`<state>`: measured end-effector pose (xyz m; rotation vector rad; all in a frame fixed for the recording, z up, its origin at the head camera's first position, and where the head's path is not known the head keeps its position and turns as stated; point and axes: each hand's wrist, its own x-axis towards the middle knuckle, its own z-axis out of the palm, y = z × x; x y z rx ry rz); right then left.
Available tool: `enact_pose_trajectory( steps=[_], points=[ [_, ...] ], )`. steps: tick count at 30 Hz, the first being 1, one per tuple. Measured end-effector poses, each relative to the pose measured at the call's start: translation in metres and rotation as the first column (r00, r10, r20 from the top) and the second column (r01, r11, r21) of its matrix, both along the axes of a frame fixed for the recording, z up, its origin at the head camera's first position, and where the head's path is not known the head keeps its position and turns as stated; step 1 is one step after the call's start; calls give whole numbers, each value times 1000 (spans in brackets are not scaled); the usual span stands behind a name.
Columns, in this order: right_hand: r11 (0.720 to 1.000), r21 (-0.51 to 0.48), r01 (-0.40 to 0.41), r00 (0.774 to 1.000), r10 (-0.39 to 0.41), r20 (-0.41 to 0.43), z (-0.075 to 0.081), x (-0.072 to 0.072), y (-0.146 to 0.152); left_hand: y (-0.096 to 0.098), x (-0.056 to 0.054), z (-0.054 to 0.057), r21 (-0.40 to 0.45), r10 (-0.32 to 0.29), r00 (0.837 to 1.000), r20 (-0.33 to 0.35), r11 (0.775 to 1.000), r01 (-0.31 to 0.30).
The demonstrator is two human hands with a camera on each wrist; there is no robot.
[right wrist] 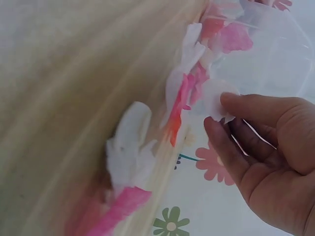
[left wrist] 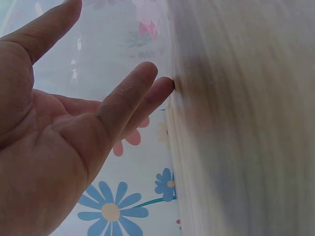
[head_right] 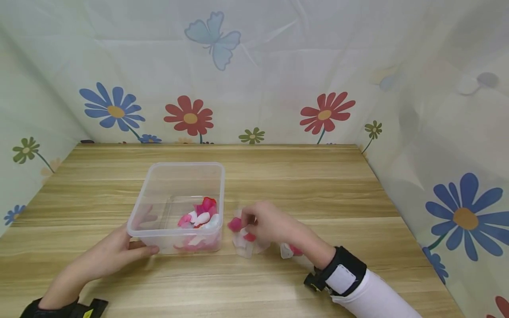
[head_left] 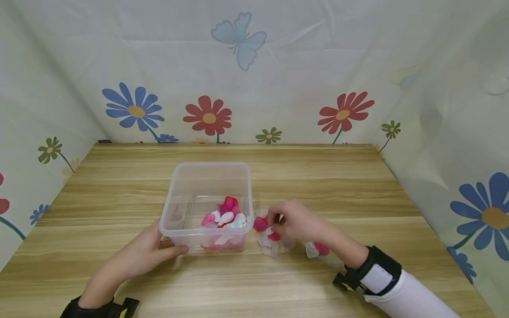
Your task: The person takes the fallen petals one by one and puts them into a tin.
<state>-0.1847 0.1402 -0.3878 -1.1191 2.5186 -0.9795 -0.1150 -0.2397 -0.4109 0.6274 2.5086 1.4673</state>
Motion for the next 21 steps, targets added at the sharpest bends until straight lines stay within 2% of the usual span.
enact_pose_trajectory(
  steps=[6, 10, 14, 21],
  points=[
    [996, -37, 86, 996, -87, -23, 11, -2, 1, 0, 0, 2, 3, -6, 1000, -1, 1000, 6],
    [987, -104, 124, 992, -127, -19, 19, -2, 2, 1, 0, 2, -1, -5, 1000, -2, 1000, 5],
    [968, -198, 155, 985, -166, -39, 25, -3, 1, 0, 1, 3, -6, 3, 1000, 2, 1000, -3],
    [933, -314, 177, 965, -228, -131, 40, -4, -5, 0, 0, 2, -5, 4, 1000, -1, 1000, -4]
  ],
)
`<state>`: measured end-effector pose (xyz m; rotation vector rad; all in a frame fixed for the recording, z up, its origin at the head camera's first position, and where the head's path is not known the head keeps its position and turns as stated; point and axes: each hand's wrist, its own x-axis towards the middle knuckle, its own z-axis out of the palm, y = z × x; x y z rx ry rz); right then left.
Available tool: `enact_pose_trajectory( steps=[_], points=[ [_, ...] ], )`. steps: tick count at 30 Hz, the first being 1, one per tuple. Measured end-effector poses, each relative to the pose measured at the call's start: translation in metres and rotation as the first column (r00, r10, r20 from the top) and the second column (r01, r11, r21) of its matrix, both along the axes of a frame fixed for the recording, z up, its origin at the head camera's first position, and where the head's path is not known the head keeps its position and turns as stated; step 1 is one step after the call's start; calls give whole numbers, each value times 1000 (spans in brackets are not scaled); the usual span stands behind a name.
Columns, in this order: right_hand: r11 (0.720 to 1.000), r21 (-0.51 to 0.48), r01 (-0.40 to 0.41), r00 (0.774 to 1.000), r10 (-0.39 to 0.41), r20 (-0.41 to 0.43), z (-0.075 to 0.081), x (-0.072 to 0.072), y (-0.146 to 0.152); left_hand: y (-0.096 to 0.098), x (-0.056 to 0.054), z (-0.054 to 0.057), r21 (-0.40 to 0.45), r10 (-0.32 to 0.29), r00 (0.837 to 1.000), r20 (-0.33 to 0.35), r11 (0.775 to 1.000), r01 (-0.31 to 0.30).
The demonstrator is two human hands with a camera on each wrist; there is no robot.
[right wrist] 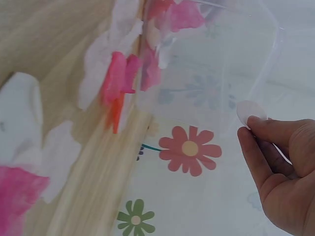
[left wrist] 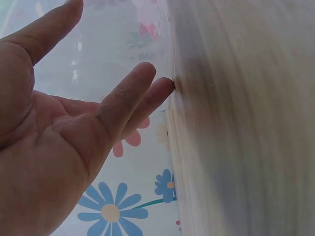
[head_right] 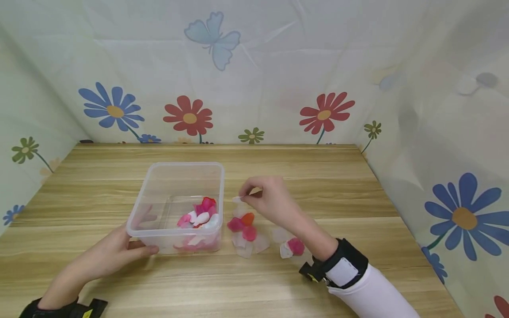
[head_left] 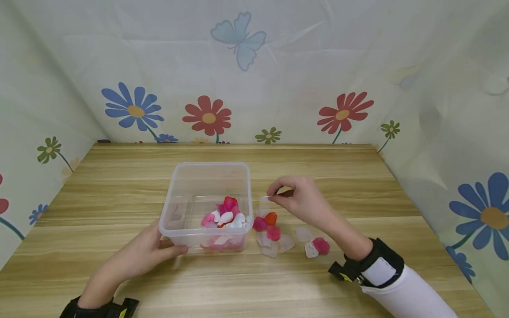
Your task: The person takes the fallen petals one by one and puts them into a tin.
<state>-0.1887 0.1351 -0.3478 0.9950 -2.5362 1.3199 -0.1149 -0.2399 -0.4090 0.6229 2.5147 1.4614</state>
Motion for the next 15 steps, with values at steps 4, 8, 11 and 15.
enact_pose_trajectory(
  steps=[4, 8, 11, 15],
  points=[
    [1000, -28, 12, 999, -13, -43, 8, 0, -7, 0, 0, -1, -8, 1, 1000, -15, 1000, -1],
    [997, -81, -5, 998, 0, -61, 17, 4, -16, 0, -1, -3, -15, 2, 1000, -25, 1000, -3],
    [992, -120, -36, 998, 28, -62, 22, 7, -24, 0, -2, -4, -12, 5, 1000, -26, 1000, -5],
    [984, -151, -95, 994, 87, -62, 24, 9, -33, 0, -3, -4, -1, 10, 999, -32, 1000, -10]
  ],
)
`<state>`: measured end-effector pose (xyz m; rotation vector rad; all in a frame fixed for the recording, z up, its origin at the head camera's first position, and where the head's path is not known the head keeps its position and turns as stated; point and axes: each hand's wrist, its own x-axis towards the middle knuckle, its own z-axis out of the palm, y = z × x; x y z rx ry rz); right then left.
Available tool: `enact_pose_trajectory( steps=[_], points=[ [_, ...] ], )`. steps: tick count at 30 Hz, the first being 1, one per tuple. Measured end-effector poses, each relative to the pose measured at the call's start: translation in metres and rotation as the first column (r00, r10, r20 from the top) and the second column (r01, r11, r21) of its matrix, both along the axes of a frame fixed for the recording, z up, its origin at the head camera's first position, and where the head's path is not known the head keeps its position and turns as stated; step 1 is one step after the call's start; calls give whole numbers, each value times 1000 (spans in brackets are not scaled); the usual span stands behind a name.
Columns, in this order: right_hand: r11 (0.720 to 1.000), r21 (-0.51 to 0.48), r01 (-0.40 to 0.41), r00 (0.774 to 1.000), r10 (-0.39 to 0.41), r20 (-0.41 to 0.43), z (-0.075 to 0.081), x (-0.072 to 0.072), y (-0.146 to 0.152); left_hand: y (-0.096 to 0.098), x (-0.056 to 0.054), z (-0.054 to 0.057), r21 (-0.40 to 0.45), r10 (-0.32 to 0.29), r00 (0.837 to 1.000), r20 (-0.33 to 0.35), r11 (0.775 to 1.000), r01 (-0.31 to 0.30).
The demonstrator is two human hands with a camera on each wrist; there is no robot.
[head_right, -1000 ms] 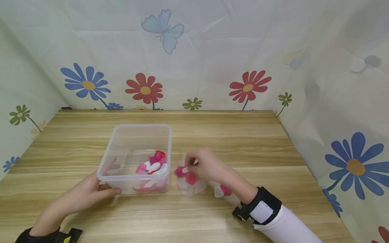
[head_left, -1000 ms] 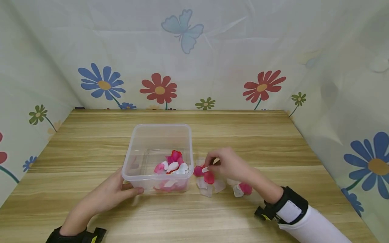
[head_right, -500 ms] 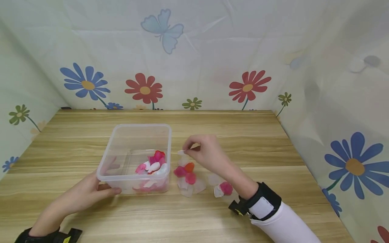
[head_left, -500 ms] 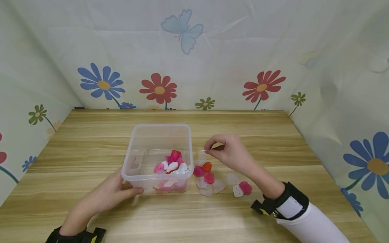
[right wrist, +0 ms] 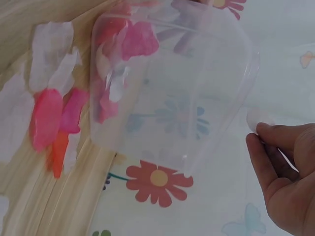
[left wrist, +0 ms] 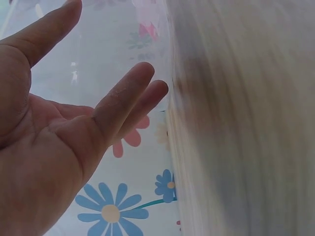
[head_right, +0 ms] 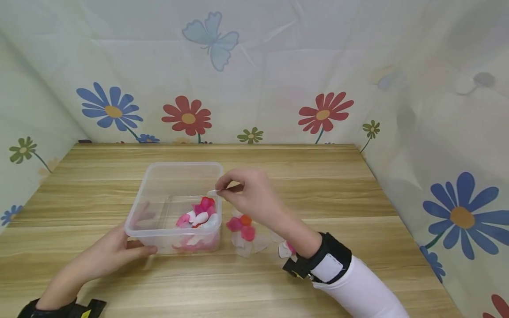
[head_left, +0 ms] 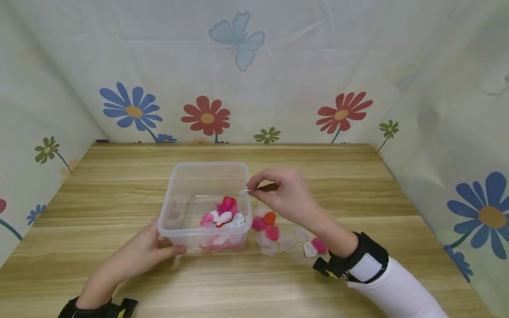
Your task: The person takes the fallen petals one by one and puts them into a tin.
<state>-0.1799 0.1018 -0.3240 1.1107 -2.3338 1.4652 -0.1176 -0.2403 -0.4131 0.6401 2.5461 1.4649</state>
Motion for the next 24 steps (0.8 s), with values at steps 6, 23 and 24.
enact_pose_trajectory(
  steps=[6, 23, 24],
  points=[
    [996, 8, -94, 995, 94, -25, -2, 1, -12, -1, 1, 1, 10, 7, 1000, -16, 1000, -7],
    [981, 95, -167, 983, 173, -60, -6, 1, -25, 1, 2, 5, 16, 1, 1000, -14, 1000, 0],
    [983, 96, -154, 984, 161, -70, -6, 1, -24, 0, 3, 5, 16, 1, 1000, -11, 1000, -1]
  ],
)
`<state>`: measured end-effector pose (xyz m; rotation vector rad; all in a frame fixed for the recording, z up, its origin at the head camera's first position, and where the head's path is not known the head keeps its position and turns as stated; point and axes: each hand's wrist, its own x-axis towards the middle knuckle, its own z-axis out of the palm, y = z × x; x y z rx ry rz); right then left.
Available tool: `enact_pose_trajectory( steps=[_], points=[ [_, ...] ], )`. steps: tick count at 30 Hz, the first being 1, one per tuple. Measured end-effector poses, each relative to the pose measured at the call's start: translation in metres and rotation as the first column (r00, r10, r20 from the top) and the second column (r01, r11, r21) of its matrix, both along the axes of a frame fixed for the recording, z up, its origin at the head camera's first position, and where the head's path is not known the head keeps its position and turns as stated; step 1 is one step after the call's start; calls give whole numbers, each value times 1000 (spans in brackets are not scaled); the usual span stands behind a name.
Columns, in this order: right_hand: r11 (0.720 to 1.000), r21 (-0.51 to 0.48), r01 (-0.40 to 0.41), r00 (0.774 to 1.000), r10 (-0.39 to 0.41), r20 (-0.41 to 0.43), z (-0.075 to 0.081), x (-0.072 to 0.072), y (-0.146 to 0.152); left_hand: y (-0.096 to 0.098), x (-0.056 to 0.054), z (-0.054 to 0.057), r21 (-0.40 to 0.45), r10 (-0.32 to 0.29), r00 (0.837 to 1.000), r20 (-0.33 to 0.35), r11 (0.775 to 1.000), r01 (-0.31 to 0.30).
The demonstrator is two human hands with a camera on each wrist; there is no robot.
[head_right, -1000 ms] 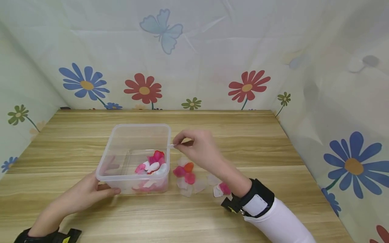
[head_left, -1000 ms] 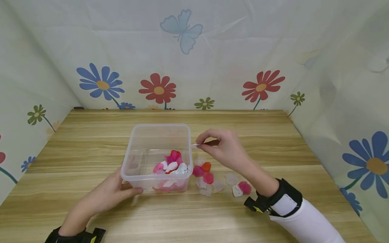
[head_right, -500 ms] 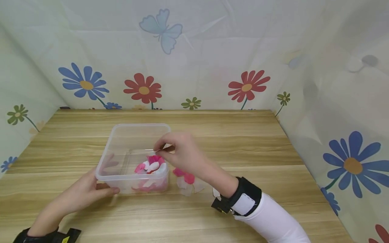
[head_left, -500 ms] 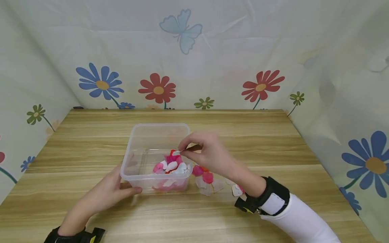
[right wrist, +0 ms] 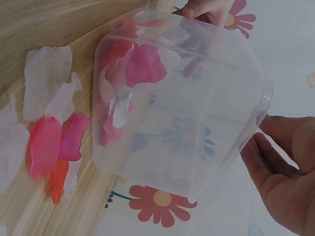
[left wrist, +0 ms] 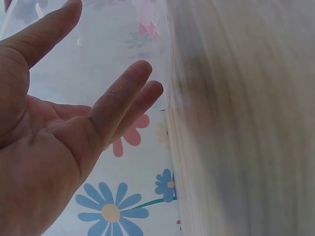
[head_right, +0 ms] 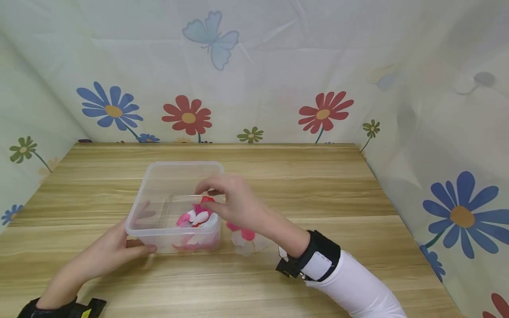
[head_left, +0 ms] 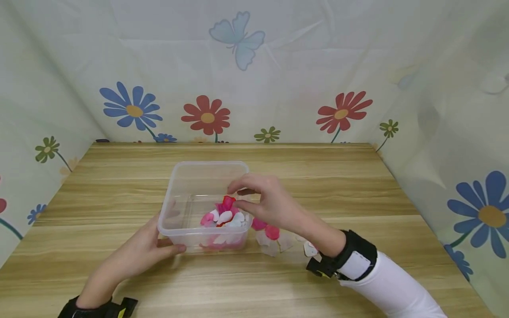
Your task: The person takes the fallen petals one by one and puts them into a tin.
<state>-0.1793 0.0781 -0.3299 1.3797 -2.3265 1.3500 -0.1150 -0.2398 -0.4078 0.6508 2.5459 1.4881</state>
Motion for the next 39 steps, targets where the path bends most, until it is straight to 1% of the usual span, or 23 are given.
enact_pose_trajectory(
  steps=[5, 9, 12, 16, 20, 23, 28, 32, 35, 39],
  points=[
    [995, -21, 95, 995, -95, -19, -2, -3, 10, -1, 0, 0, -5, 4, 1000, 3, 1000, -4],
    [985, -42, 167, 986, -167, 13, -8, -6, 23, -1, 0, 0, -7, 4, 1000, 0, 1000, -4],
    [979, -46, 198, 980, -197, 28, -13, -8, 34, -2, 0, 0, -21, 10, 1000, -15, 1000, -10],
    [976, -24, 215, 977, -214, 15, -19, -10, 48, -3, -2, -1, -41, 17, 999, -35, 999, -19],
    [976, 68, 207, 978, -206, -8, -24, -10, 61, -3, -1, -1, -47, 23, 999, -36, 999, -25],
    [966, 168, 197, 980, -199, -6, -28, -8, 71, -3, -1, -1, -41, 16, 999, -39, 999, -18],
    [926, 329, 184, 978, -207, 36, -33, -5, 87, -3, -2, 0, -44, 20, 999, -26, 999, -21],
    [899, 410, 153, 978, -197, 67, -35, -3, 101, -4, -2, 0, -43, 26, 1000, -18, 999, -27],
    [877, 467, 112, 983, -167, 79, -35, -2, 112, -4, -3, -1, -29, 15, 1000, -22, 999, -15],
    [829, 557, 56, 981, -149, 123, -36, 1, 128, -3, -2, -3, -5, -2, 1000, -17, 1000, 1]
  ],
)
